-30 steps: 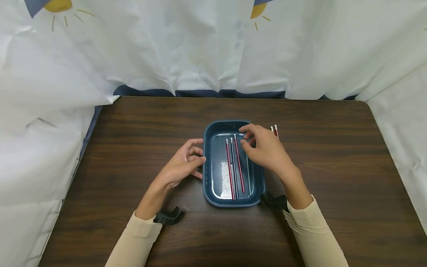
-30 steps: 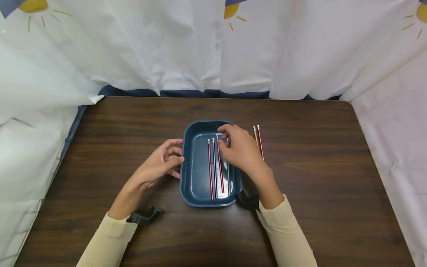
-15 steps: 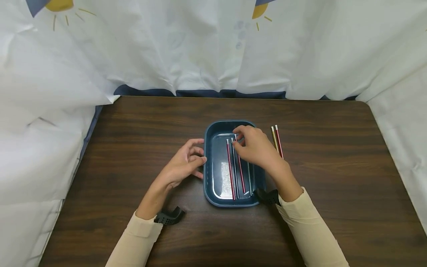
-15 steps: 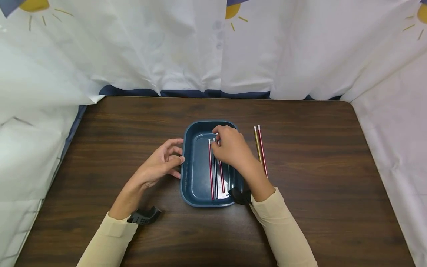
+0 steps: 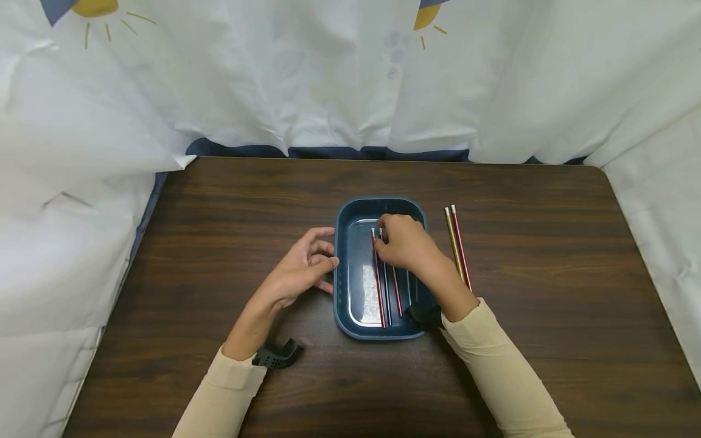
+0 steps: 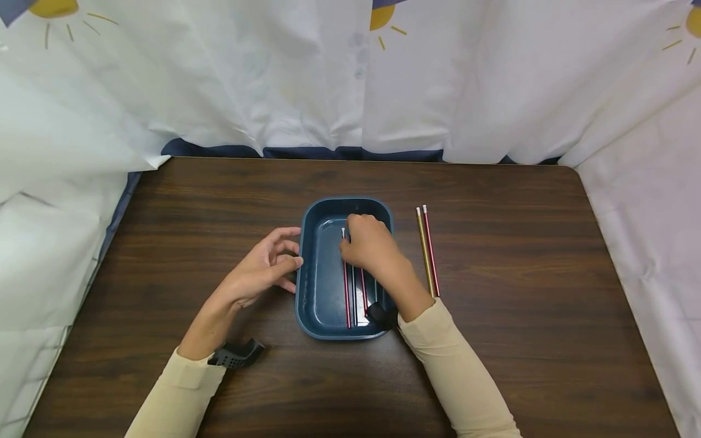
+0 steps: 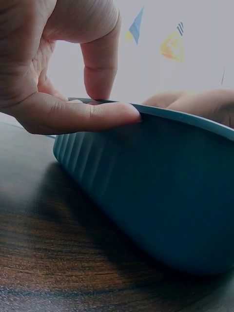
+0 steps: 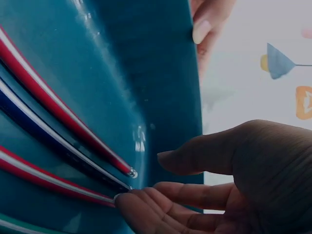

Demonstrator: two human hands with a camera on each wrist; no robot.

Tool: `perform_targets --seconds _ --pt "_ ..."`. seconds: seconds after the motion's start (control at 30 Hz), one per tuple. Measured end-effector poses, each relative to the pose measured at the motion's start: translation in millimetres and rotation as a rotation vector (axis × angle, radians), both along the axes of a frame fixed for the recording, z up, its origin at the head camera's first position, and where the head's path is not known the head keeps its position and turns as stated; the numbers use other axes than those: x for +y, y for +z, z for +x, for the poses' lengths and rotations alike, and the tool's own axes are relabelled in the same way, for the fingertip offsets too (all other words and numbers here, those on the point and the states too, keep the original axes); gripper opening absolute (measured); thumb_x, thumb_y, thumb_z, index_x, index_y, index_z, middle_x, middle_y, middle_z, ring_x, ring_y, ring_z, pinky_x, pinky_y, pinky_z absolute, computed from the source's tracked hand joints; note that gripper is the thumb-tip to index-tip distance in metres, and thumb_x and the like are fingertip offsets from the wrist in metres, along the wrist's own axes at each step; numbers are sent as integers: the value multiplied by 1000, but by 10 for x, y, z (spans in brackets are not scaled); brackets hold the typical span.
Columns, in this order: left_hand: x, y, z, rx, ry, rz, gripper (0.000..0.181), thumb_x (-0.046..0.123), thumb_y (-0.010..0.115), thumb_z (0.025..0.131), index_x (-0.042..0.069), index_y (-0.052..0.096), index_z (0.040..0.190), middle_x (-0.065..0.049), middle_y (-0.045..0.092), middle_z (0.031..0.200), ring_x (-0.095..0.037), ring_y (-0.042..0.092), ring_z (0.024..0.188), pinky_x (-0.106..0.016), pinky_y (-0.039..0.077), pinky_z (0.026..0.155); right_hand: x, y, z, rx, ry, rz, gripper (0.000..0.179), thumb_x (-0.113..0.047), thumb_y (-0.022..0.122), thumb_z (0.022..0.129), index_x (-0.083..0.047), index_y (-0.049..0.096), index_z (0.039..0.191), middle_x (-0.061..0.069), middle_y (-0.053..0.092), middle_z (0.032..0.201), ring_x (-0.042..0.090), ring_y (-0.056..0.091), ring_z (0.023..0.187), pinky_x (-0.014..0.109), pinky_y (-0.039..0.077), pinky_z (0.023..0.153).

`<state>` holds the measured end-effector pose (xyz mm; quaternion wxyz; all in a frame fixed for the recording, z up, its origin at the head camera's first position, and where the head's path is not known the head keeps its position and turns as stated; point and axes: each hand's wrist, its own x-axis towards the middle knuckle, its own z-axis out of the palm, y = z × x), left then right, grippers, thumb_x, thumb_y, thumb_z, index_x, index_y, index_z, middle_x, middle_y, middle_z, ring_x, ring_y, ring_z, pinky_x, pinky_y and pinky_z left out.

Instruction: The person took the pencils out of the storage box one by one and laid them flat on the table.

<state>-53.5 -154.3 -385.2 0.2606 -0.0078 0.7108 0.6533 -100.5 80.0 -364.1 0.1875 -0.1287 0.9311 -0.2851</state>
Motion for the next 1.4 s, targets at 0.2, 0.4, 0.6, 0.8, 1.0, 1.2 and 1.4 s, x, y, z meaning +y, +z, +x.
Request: perform_targets --seconds 0.2,0.4,0.6,0.8,1.0,1.2,1.4 --pt "24 -10 4 2 5 13 66 0 59 101 9 31 160 -17 47 127 -20 63 93 -40 70 65 -27 -24 6 -27 -11 37 23 -17 65 101 -4 61 82 2 42 61 14 38 47 24 34 43" --pt "40 -15 9 14 4 23 66 0 59 100 7 31 159 -15 46 124 -19 62 91 -41 70 64 -41 -51 15 -33 -1 59 28 -13 66 98 -8 53 73 2 41 63 15 41 50 23 35 44" --pt "43 -10 19 14 3 26 66 0 59 100 7 31 159 -16 46 124 -18 62 91 -41 70 64 -72 -89 31 -34 25 68 15 -12 72 93 -1 67 102 7 55 76 19 53 61 24 43 47" --pt "36 -2 25 13 -1 24 66 1 59 100 7 31 159 -15 46 124 -19 62 91 -41 70 64 -100 -97 41 -18 58 109 54 -10 76 89 3 59 139 15 72 102 27 65 84 31 56 64" --pt "36 3 27 16 -4 23 66 1 59 100 7 31 159 -16 46 125 -19 62 91 -41 70 64 -106 -93 63 -13 70 133 62 -10 75 88 1 55 146 15 73 111 28 65 91 37 56 74" --pt "32 7 29 17 -3 17 66 1 59 100 7 30 160 -17 47 125 -20 63 91 -42 70 64 -135 -111 80 -5 72 158 70 -7 80 81 -2 53 146 19 72 121 32 66 98 42 61 79" --pt "32 6 27 16 -9 17 66 1 59 101 7 30 160 -18 47 126 -22 64 92 -42 70 65 -152 -133 84 6 55 148 66 -8 76 86 -2 52 147 21 71 126 32 69 100 45 65 82"
